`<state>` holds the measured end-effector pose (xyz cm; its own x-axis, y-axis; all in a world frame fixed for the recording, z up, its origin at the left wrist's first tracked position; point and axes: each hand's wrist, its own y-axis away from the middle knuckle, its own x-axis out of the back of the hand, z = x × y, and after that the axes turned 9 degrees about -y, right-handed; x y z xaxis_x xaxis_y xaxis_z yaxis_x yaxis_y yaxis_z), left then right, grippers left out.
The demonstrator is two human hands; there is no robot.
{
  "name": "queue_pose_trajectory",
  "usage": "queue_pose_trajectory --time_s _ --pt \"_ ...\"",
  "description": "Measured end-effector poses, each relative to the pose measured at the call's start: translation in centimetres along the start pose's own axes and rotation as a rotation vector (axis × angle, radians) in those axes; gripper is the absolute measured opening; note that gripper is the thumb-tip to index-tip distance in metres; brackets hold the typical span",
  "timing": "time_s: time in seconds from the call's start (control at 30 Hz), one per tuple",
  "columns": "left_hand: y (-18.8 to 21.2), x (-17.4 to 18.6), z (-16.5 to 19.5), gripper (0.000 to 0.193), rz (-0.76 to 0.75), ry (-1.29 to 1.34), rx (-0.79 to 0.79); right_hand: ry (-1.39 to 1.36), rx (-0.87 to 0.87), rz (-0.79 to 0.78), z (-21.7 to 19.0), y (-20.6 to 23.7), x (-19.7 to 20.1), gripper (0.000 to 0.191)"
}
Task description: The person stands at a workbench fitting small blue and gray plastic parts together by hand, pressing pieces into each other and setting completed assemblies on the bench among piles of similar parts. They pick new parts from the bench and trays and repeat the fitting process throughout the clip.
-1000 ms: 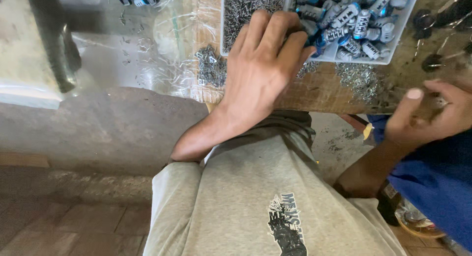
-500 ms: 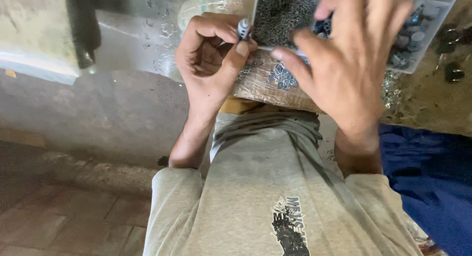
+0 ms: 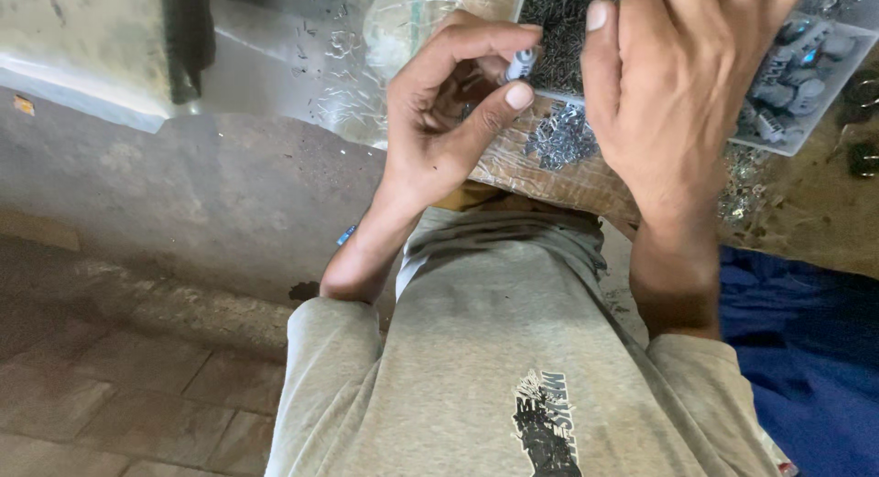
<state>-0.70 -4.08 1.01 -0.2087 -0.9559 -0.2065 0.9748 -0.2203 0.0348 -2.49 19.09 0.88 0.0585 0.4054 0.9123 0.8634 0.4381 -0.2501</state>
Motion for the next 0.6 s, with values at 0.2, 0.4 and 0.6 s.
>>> queue_pose_trajectory --time_s 0.2,0.4,0.6 --pt "-0.2 -0.4 -0.4 0.026 -0.083 0.158 -0.065 -0.244 -0.014 0.116 -0.9 -0.9 0.9 0.019" --pt "-0.2 -0.7 -0.7 0.026 -0.052 0.124 -0.070 -0.752 -0.149 0.252 -3.3 -1.4 2.4 0.018" --pt "0.4 -1.3 -1.0 0.021 -0.043 0.166 0.022 -0.769 -0.168 0.203 -4.5 -0.4 2.0 0.014"
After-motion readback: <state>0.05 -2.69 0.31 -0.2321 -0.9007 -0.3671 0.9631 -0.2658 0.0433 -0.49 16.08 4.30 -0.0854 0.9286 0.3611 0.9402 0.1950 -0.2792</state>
